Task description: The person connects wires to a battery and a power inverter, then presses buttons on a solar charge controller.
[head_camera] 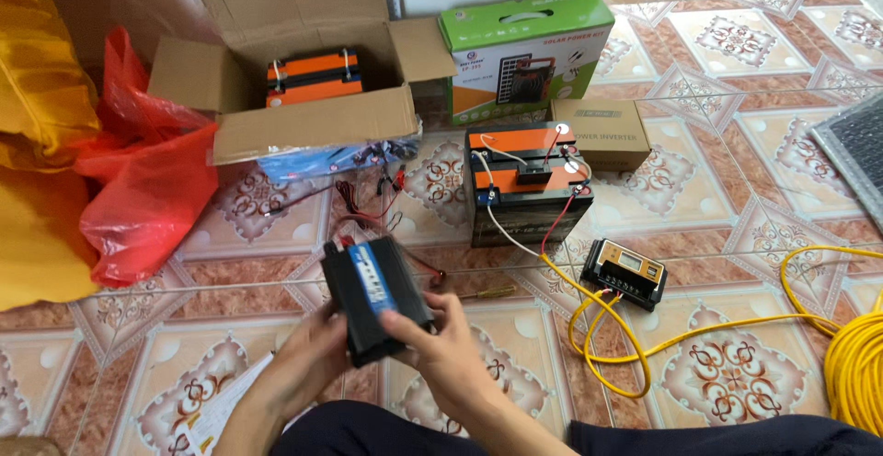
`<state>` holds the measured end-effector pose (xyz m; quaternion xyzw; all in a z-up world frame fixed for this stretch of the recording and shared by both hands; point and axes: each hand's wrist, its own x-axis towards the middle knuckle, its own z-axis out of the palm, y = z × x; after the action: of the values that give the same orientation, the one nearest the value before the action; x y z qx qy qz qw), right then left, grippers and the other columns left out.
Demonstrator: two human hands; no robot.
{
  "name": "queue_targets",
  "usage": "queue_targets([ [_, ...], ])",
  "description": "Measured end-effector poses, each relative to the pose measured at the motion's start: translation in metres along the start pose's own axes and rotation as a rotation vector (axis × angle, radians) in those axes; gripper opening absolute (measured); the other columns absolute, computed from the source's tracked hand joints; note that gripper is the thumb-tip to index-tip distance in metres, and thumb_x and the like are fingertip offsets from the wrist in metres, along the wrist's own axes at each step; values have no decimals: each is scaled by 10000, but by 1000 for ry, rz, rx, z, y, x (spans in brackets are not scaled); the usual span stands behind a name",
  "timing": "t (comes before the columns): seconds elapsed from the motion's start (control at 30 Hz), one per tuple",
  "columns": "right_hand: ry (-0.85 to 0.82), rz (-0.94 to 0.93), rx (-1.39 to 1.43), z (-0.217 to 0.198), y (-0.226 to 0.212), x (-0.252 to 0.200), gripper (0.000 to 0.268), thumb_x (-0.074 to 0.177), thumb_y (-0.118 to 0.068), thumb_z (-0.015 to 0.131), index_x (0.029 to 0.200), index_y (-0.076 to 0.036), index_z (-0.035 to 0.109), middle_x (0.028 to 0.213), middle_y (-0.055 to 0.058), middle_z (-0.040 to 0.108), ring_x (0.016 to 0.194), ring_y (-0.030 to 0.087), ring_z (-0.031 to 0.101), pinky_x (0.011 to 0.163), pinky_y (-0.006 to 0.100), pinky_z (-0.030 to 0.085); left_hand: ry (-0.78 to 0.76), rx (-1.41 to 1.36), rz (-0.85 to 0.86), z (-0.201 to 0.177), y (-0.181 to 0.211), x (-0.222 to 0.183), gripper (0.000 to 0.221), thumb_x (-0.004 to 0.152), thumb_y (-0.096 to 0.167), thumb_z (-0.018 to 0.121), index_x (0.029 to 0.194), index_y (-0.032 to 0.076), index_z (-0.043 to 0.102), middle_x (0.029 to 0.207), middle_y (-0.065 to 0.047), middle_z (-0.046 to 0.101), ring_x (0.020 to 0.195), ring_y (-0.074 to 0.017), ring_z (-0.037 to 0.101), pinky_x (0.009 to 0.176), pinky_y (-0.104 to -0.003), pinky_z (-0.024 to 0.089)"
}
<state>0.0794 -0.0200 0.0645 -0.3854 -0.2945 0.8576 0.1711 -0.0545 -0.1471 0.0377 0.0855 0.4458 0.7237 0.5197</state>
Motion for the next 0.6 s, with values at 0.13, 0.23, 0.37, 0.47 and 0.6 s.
queue_targets([
  [0.13, -107, -136, -476, -9, 9, 12, 424, 809, -227, 820, 1150, -30, 662, 1127, 134, 772, 955, 191, 750, 826, 303, 635, 506, -23, -216, 24, 23, 9, 526, 876, 283, 642, 1329, 16, 656, 1213, -221, 724, 1027, -313, 666, 944, -439, 524],
  [0.23, 112, -255, -518, -63, 20, 43, 391, 747, -145, 937, 865, -90, 568, 816, 116, 764, 692, 185, 682, 630, 305, 542, 513, -146, -253, 23, 29, 16, 521, 853, 311, 671, 1307, 56, 665, 1228, -174, 729, 1025, -272, 675, 898, -401, 545],
  [0.37, 105, -245, -1081, -49, -13, 38, 747, 712, -287, 927, 1375, -270, 584, 1395, 55, 496, 925, 164, 643, 865, 338, 618, 464, -179, -283, 8, 24, 22, 330, 807, 345, 796, 1024, 129, 673, 910, -83, 704, 757, -216, 670, 671, -359, 586],
  [0.47, -118, -424, -1297, -49, -5, 83, 1094, 728, -95, 942, 1599, -316, 317, 1613, 203, 183, 1454, 397, 383, 1206, 554, 358, 445, -159, -331, 25, 30, 16, 330, 799, 368, 803, 998, 139, 673, 849, -69, 697, 692, -197, 660, 608, -327, 571],
  [0.6, -61, -668, -1666, -79, 31, 180, 568, 854, -37, 593, 1388, -169, 448, 1313, 239, 396, 1010, 491, 589, 791, 578, 517, 472, -152, -325, 42, 41, 1, 306, 801, 389, 778, 968, 166, 650, 847, -67, 680, 731, -197, 645, 641, -344, 544],
])
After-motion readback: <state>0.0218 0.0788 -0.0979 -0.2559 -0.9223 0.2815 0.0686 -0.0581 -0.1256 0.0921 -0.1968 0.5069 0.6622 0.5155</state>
